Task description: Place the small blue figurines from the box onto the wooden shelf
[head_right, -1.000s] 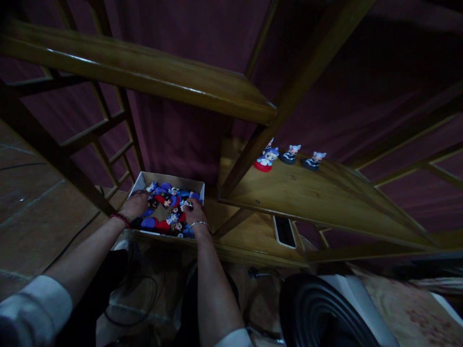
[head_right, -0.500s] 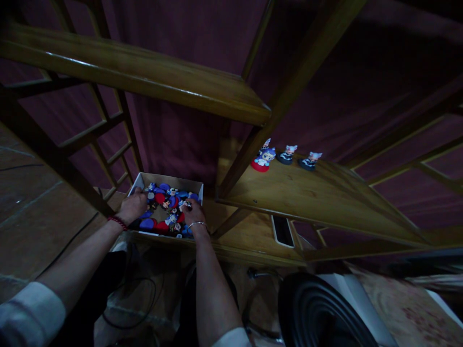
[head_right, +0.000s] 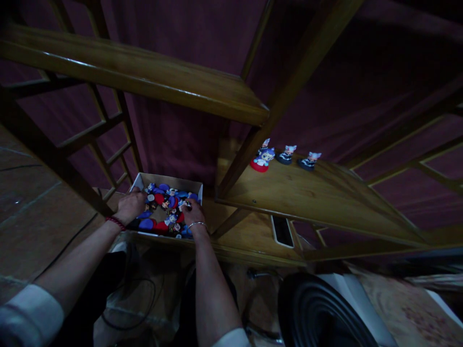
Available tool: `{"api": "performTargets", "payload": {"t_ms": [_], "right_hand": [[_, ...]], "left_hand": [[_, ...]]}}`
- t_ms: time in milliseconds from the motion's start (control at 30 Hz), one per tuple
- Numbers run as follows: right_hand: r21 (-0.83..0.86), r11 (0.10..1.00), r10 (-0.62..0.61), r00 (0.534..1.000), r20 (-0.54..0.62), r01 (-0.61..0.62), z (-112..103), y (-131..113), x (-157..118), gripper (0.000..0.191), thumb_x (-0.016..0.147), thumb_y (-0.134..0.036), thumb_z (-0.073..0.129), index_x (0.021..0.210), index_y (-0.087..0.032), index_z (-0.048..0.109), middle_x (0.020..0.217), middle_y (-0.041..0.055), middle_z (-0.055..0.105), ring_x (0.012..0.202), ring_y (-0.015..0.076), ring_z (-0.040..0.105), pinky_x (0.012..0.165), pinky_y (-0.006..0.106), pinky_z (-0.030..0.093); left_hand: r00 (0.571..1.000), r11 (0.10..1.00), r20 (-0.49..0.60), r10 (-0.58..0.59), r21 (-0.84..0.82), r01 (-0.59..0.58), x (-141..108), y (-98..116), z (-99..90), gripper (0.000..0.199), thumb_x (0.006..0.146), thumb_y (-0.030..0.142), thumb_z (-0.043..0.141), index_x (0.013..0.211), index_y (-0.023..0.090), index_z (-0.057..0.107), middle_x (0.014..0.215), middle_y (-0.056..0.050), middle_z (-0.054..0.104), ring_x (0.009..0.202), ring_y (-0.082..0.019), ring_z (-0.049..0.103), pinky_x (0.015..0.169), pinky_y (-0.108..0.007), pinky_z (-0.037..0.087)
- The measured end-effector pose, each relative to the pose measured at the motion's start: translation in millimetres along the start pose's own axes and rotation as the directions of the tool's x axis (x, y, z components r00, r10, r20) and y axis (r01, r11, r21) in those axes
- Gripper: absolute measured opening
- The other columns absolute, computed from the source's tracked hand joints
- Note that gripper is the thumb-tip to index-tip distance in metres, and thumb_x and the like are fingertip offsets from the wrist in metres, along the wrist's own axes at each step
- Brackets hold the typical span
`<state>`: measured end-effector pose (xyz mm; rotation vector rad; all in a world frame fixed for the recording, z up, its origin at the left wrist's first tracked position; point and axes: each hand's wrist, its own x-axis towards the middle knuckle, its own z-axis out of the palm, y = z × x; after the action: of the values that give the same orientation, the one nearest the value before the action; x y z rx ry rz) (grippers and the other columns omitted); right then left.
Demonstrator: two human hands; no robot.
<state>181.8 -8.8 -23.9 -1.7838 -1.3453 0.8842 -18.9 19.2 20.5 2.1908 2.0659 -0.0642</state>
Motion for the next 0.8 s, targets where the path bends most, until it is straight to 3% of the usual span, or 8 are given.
{"api": "performTargets", "payload": {"t_ms": [167, 500, 633, 800], "right_hand": [[0.009, 1.000, -0.008, 1.000, -0.002, 0.008, 0, 0, 1, 0.028, 0.069, -0.026, 0.053, 0.096, -0.020, 0.059, 0.088, 0.0029, 0.061, 0.084, 0.0150, 0.057, 0.078, 0.029, 0.045], [0.019, 1.000, -0.022, 1.000, 0.008, 0.022, 1, -2, 0, 0.029, 0.070, -0.027, 0.053, 0.098, -0.021, 0.058, 0.087, 0.0026, 0.061, 0.081, 0.0148, 0.057, 0.077, 0.029, 0.045], [0.035, 0.999, -0.026, 1.000, -0.004, 0.027, 1, -1, 1, 0.028, 0.070, -0.028, 0.053, 0.097, -0.022, 0.058, 0.090, 0.0025, 0.061, 0.084, 0.0148, 0.057, 0.079, 0.029, 0.044], [0.068, 0.997, -0.046, 0.998, -0.032, 0.048, 3, 1, 3, 0.027, 0.069, -0.029, 0.053, 0.094, -0.023, 0.059, 0.086, 0.0011, 0.061, 0.081, 0.0150, 0.057, 0.078, 0.030, 0.045]], "left_hand": [[0.998, 0.999, -0.060, 0.016, -0.044, -0.019, 3, -4, 0.5, 0.028, 0.073, 0.014, 0.043, 0.091, 0.018, 0.063, 0.102, -0.013, 0.055, 0.098, -0.027, 0.052, 0.071, -0.033, 0.045], [0.985, 0.973, -0.164, 0.061, -0.209, -0.095, 7, -9, -3.7, 0.029, 0.079, 0.025, 0.039, 0.096, 0.021, 0.063, 0.100, -0.009, 0.058, 0.097, -0.021, 0.052, 0.081, -0.028, 0.041], [0.987, 0.899, -0.149, 0.052, -0.424, -0.111, 11, -8, 3.5, 0.028, 0.077, 0.027, 0.042, 0.096, 0.020, 0.062, 0.098, -0.006, 0.061, 0.090, -0.019, 0.056, 0.078, -0.026, 0.042], [0.997, 0.724, -0.080, 0.021, -0.686, -0.070, 15, -3, 19.0, 0.026, 0.074, 0.028, 0.047, 0.092, 0.018, 0.063, 0.088, -0.006, 0.066, 0.079, -0.019, 0.058, 0.071, -0.027, 0.043]]}}
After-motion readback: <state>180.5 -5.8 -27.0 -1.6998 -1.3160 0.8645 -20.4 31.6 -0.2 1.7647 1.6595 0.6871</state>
